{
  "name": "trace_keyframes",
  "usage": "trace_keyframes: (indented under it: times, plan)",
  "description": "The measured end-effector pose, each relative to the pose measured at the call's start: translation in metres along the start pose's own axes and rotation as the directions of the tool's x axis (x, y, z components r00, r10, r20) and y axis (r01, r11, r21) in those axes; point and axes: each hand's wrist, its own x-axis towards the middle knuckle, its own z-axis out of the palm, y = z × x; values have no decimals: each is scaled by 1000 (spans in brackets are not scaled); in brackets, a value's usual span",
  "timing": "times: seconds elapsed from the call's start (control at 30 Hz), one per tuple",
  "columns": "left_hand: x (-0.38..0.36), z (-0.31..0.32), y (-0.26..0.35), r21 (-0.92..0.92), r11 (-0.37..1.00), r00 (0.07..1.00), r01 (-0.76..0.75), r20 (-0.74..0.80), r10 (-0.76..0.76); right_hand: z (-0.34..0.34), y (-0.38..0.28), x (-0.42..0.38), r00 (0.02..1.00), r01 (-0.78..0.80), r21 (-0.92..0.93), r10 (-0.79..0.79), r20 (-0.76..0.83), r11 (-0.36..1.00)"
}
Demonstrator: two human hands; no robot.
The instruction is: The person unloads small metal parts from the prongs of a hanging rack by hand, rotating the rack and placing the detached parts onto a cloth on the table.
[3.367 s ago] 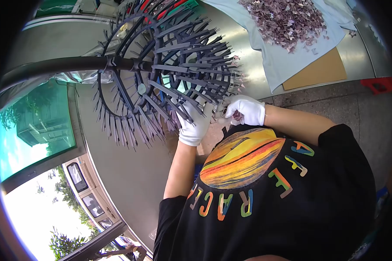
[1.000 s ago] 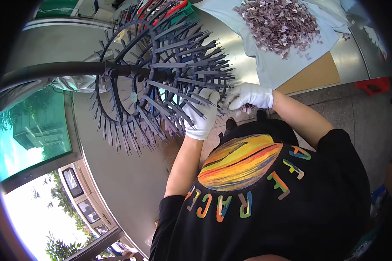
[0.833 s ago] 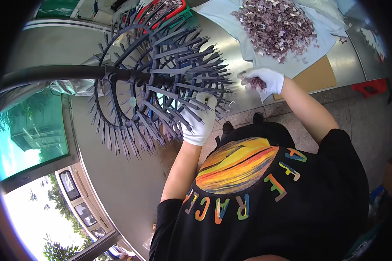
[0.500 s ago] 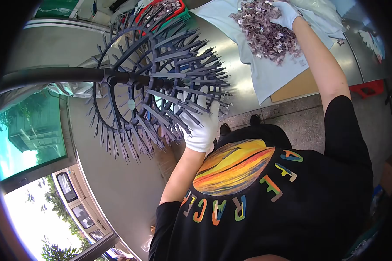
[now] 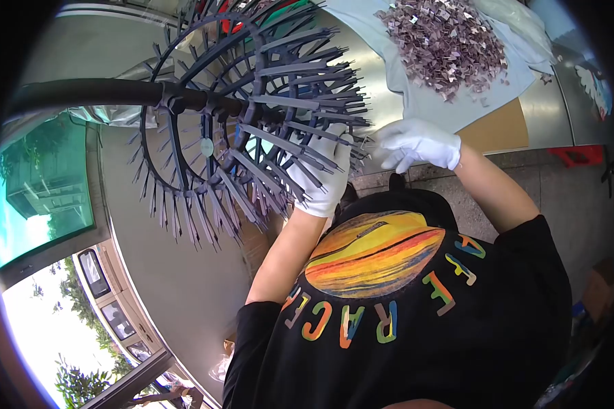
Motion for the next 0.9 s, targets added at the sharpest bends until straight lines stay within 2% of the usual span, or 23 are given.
trace_keyframes:
  times: [0.1,0.17,0.23,0.37,0.4,0.43,0.47,0.53,0.57,0.67,0.7,0.73,0.8,0.83,0.87,0.9]
  plan:
    - [3,-2,5,-16,997,991,82,106,-80,15,19,18,990,106,341,-131,51,934]
    - [7,-7,12,-73,977,964,200,194,-183,21,17,22,986,125,333,-155,67,935]
    - [7,-7,11,-58,974,953,220,225,-202,22,22,32,988,120,338,-144,49,933]
    - [3,0,2,-101,975,964,200,197,-178,19,14,34,993,98,32,-95,-75,995]
    - [3,0,2,-111,975,968,192,186,-169,16,12,35,963,227,-220,-253,-95,949]
    - [5,-2,2,-163,949,943,270,244,-226,12,11,39,912,329,-461,-404,-71,824]
    - [7,-3,6,-159,941,937,300,236,-259,11,11,42,845,397,-666,-534,-3,632]
    - [11,-2,13,-153,918,919,366,212,-331,8,18,49,627,516,-776,-777,54,362]
    - [10,4,8,-94,966,968,240,97,-232,6,21,52,492,542,-814,-864,107,208]
    - [9,7,7,-28,989,989,143,54,-141,-3,32,49,606,571,-649,-791,-80,503]
    - [17,6,12,-128,975,984,179,41,-175,-9,35,47,656,558,-580,-744,-131,594]
    - [23,-1,22,-161,921,929,353,173,-326,-17,33,44,711,475,-489,-647,-276,731]
    - [25,31,12,-159,971,977,177,-90,-193,-33,8,36,764,294,-260,-389,-514,920]
    - [27,42,6,-197,942,959,272,-28,-282,-56,-6,40,745,216,-185,-284,-603,959]
    - [36,31,16,-64,940,934,335,154,-322,-102,-10,52,773,351,-18,-300,-558,936]
    - [43,27,23,-138,945,954,298,75,-290,-133,-25,57,753,474,98,-344,-561,875]
